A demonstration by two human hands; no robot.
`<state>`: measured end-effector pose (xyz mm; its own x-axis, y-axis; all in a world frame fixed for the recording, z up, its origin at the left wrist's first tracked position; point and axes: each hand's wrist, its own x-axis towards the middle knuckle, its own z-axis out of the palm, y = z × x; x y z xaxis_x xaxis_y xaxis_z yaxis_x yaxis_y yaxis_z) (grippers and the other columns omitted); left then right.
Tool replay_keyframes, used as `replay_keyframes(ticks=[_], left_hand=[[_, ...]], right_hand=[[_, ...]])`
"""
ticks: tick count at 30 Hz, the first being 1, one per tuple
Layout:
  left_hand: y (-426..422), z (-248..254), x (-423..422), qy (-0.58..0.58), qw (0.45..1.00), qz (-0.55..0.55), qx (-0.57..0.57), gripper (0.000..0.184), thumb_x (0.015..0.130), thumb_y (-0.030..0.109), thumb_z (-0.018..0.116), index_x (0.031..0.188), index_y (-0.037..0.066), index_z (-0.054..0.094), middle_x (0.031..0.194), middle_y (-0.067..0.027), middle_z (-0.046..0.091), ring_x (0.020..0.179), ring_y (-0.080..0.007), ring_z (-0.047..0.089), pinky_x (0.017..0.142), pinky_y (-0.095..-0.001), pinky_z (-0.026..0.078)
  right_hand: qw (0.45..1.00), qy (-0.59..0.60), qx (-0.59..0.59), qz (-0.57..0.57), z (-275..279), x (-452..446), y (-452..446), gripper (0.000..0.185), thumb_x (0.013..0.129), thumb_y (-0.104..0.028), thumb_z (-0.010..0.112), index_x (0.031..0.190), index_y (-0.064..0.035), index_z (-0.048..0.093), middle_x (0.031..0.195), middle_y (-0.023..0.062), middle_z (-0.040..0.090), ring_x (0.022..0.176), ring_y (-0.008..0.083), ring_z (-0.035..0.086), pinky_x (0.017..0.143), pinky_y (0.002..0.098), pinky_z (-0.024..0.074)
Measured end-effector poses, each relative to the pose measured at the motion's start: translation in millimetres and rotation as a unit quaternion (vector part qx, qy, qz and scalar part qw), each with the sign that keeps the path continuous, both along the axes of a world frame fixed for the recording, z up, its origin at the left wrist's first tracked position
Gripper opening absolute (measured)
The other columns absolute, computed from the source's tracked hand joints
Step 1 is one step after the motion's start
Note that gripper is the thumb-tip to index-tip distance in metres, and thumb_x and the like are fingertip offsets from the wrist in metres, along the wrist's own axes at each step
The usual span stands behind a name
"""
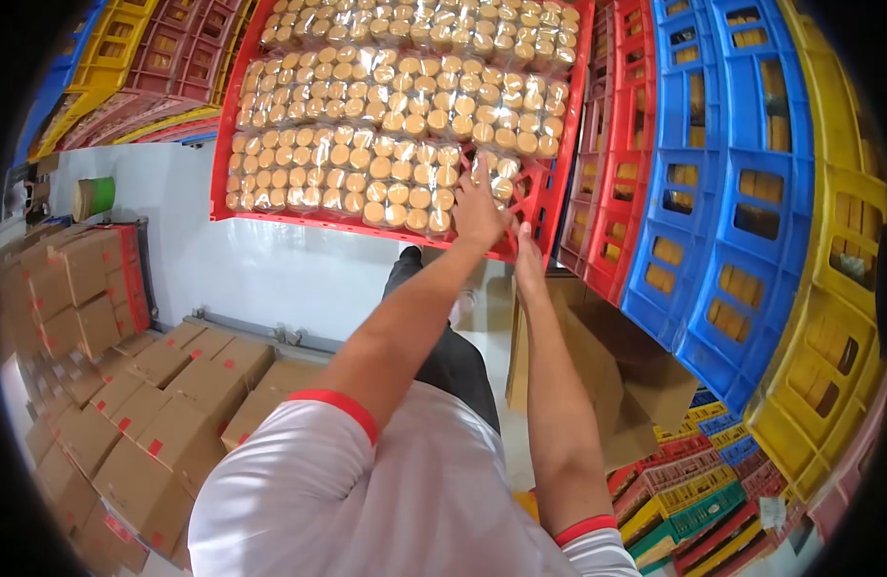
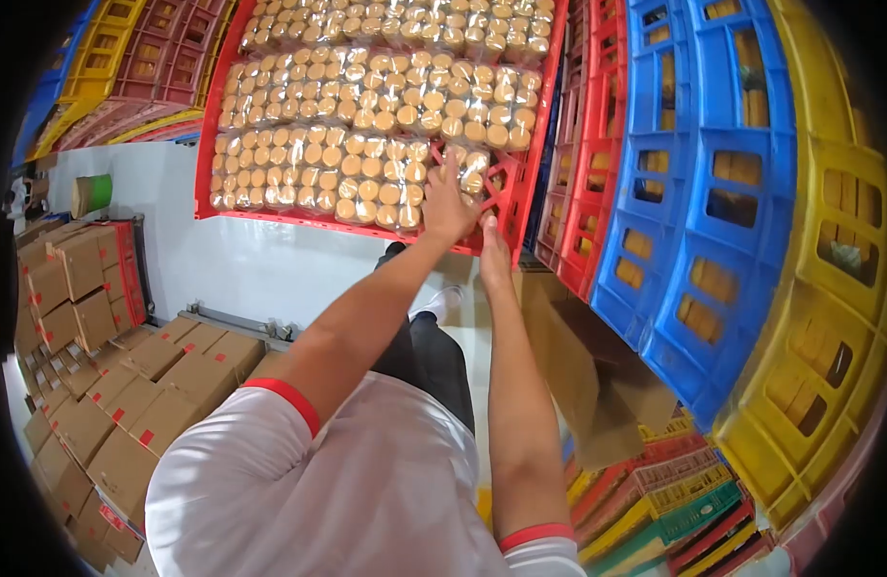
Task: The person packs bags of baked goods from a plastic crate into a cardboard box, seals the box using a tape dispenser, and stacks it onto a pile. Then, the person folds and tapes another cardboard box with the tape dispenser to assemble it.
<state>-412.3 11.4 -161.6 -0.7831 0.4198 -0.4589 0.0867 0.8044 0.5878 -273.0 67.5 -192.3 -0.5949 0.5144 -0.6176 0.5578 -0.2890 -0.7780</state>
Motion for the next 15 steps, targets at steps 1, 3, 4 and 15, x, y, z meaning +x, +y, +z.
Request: replay_keyframes(ticks=[1, 3, 4, 15], left_hand=[[-4.0, 0.7, -1.9, -0.008, 0.999, 0.006, 0.043, 0.119, 0.071, 0.02, 0.087, 0.166, 0.015, 0.015, 0.158, -0.0273, 0.033, 0.137, -0.0436, 0.046, 0.108, -0.0478, 0.048], [-20.7, -22.4, 0.0, -0.03, 0.99, 0.024, 0.134, 0.111, 0.074, 0.018, 0.084, 0.164, 0.011, 0.019, 0.154, -0.0243, 0.04, 0.137, -0.0383, 0.048, 0.109, -0.0437, 0.047], [-29.6, -15.5, -0.2, -0.059, 0.973, 0.042, 0.22, 0.104, 0.078, 0.016, 0.081, 0.163, 0.007, 0.023, 0.151, -0.0213, 0.047, 0.136, -0.033, 0.05, 0.11, -0.0395, 0.045], [-70.5, -26.3, -46.4, 0.178, 0.978, -0.014, 0.105, 0.068, 0.095, 0.026, 0.066, 0.151, -0.003, 0.04, 0.158, -0.0351, 0.032, 0.147, -0.0485, 0.032, 0.122, -0.0513, 0.029]], right_hand=[[1.0, 0.001, 0.001, -0.001, 13.9, -4.1, 4.1, 0.086, 0.105, -0.068, 0.034, 0.151, 0.0038, 0.048, 0.157, 0.0179, 0.048, 0.151, 0.0292, 0.037, 0.124, 0.0376, 0.0247], [0.996, -0.031, 0.085, -0.023, 37.8, -19.6, 9.5, 0.082, 0.106, -0.061, 0.041, 0.156, 0.0027, 0.037, 0.159, 0.0199, 0.045, 0.15, 0.0303, 0.037, 0.123, 0.0379, 0.0257], [0.991, -0.05, 0.123, -0.036, 35.4, -21.4, 10.5, 0.082, 0.106, -0.058, 0.044, 0.159, 0.0022, 0.032, 0.159, 0.0209, 0.043, 0.15, 0.0308, 0.037, 0.123, 0.038, 0.0262], [0.978, -0.001, 0.205, -0.044, 33.9, -57.3, 10.6, 0.095, 0.082, -0.016, 0.079, 0.161, -0.0083, 0.028, 0.152, 0.0217, 0.044, 0.138, 0.0351, 0.048, 0.116, 0.0422, 0.0399]])
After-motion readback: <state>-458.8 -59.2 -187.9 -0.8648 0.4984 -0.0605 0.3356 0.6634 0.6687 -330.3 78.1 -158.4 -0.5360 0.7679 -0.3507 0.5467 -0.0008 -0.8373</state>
